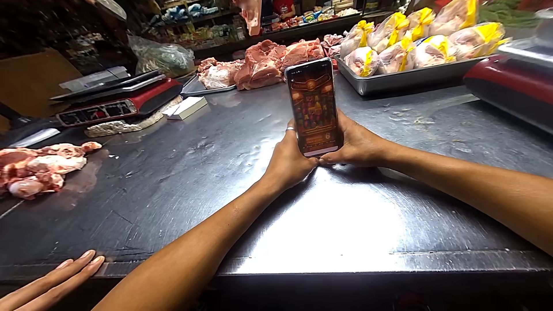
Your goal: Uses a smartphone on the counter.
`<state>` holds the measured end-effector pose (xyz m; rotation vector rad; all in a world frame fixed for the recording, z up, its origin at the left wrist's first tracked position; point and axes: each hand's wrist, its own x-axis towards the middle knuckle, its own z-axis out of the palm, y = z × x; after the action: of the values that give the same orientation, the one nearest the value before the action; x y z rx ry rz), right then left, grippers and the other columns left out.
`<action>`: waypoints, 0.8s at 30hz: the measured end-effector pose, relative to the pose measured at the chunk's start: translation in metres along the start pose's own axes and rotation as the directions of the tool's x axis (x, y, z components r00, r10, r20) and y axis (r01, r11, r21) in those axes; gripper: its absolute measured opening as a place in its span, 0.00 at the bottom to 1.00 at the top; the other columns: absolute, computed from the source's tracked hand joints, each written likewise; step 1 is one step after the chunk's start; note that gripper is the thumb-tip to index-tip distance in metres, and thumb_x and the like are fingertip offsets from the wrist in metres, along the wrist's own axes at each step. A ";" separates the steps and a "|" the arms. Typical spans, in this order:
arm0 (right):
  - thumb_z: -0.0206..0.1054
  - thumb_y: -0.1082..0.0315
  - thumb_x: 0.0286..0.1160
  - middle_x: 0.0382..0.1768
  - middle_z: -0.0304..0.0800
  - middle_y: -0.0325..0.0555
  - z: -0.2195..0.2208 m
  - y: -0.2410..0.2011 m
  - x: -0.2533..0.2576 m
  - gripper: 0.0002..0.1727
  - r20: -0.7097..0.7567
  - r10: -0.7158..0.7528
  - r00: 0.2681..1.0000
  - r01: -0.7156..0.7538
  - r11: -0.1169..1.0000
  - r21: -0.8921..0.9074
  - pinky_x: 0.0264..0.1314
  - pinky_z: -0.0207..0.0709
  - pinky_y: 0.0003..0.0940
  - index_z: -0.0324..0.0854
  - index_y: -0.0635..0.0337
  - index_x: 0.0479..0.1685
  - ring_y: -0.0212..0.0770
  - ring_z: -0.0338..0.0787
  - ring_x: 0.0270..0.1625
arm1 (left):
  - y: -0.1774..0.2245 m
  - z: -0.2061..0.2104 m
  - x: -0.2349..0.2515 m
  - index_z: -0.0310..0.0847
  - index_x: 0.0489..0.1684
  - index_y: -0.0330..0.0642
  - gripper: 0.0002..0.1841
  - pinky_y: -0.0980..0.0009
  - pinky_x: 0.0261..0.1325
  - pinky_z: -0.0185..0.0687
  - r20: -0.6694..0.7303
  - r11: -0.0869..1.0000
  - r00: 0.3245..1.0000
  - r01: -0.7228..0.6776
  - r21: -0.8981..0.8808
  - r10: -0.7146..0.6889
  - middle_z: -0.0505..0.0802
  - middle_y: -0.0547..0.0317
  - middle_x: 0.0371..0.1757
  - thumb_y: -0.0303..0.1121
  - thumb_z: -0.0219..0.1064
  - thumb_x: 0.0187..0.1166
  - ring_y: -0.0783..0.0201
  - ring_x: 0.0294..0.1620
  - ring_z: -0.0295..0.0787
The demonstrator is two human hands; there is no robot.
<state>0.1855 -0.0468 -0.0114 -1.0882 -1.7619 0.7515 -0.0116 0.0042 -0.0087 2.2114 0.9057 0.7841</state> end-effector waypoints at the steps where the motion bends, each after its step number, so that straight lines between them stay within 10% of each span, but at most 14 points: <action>1: 0.85 0.81 0.41 0.60 0.90 0.39 0.000 0.000 0.000 0.55 0.001 0.000 1.000 0.000 1.000 -0.003 0.65 0.87 0.30 0.59 0.53 0.80 0.30 0.91 0.60 | 0.000 0.000 0.000 0.54 0.86 0.49 0.55 0.59 0.62 0.90 0.000 1.000 1.000 0.002 0.002 -0.002 0.95 0.58 0.52 0.28 0.88 0.53 0.66 0.54 0.95; 24: 0.84 0.82 0.42 0.61 0.89 0.41 0.000 0.002 0.000 0.55 0.001 -0.023 1.000 0.023 0.999 0.025 0.67 0.87 0.30 0.58 0.55 0.81 0.31 0.91 0.61 | 0.002 -0.001 0.000 0.53 0.87 0.50 0.55 0.57 0.60 0.91 0.009 1.000 1.000 0.017 0.013 -0.018 0.96 0.57 0.50 0.28 0.88 0.54 0.64 0.52 0.95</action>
<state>0.1862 -0.0461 -0.0132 -1.0492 -1.7591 0.7584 -0.0115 0.0035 -0.0071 2.2137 0.9273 0.7619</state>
